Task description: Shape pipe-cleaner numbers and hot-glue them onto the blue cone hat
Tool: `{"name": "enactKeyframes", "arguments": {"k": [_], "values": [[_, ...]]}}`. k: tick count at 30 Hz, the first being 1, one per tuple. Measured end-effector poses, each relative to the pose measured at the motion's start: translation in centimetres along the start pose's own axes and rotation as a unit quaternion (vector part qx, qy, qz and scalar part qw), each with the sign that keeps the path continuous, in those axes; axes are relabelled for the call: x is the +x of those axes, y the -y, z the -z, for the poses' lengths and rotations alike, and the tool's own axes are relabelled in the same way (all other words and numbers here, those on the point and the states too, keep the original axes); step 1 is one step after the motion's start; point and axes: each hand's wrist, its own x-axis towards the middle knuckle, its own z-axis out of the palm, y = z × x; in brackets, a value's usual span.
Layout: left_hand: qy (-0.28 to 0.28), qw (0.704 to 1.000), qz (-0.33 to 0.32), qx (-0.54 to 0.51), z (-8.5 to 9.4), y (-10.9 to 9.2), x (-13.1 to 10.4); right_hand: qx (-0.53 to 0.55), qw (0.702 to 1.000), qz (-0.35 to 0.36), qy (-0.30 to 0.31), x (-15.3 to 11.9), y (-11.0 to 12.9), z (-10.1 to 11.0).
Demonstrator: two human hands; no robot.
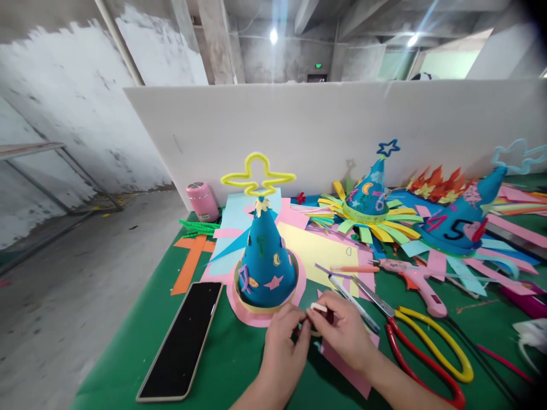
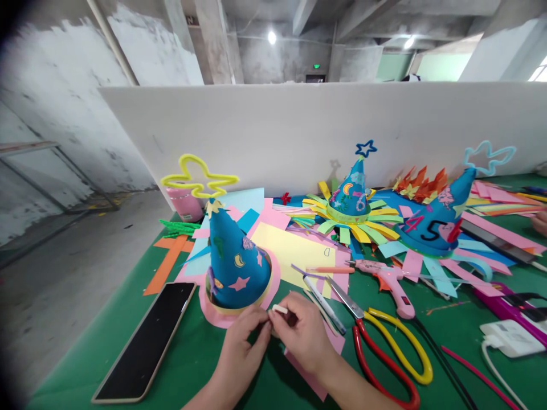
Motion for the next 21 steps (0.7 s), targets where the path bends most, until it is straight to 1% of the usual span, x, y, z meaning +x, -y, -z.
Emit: {"name": "enactKeyframes", "arguments": {"k": [7, 13, 16, 18, 19, 21], "values": [[-0.004, 1.0, -0.011, 0.019, 0.0, -0.1, 0.0, -0.085, 0.995, 0.041, -0.018, -0.2, 0.5, -0.1], [-0.013, 1.0, -0.006, -0.017, 0.0, 0.1, 0.0, -0.099, 0.993, 0.07, -0.009, -0.5, 0.6, -0.2], [-0.006, 0.997, 0.016, -0.079, 0.3, 0.2, 0.2, -0.087, 0.993, 0.078, 0.007, -0.7, 0.9, 0.1], [0.014, 0.988, 0.052, -0.145, 0.6, 0.2, 0.4, -0.069, 0.994, 0.079, 0.009, -0.7, 1.3, 0.8], [0.034, 0.979, 0.077, -0.185, 0.7, 0.2, 0.5, -0.06, 0.995, 0.077, 0.001, -0.8, 1.5, 1.3], [0.071, 0.949, 0.133, -0.278, 1.0, 0.2, 0.7, -0.054, 0.996, 0.066, -0.041, -0.9, 1.8, 2.9]]}}
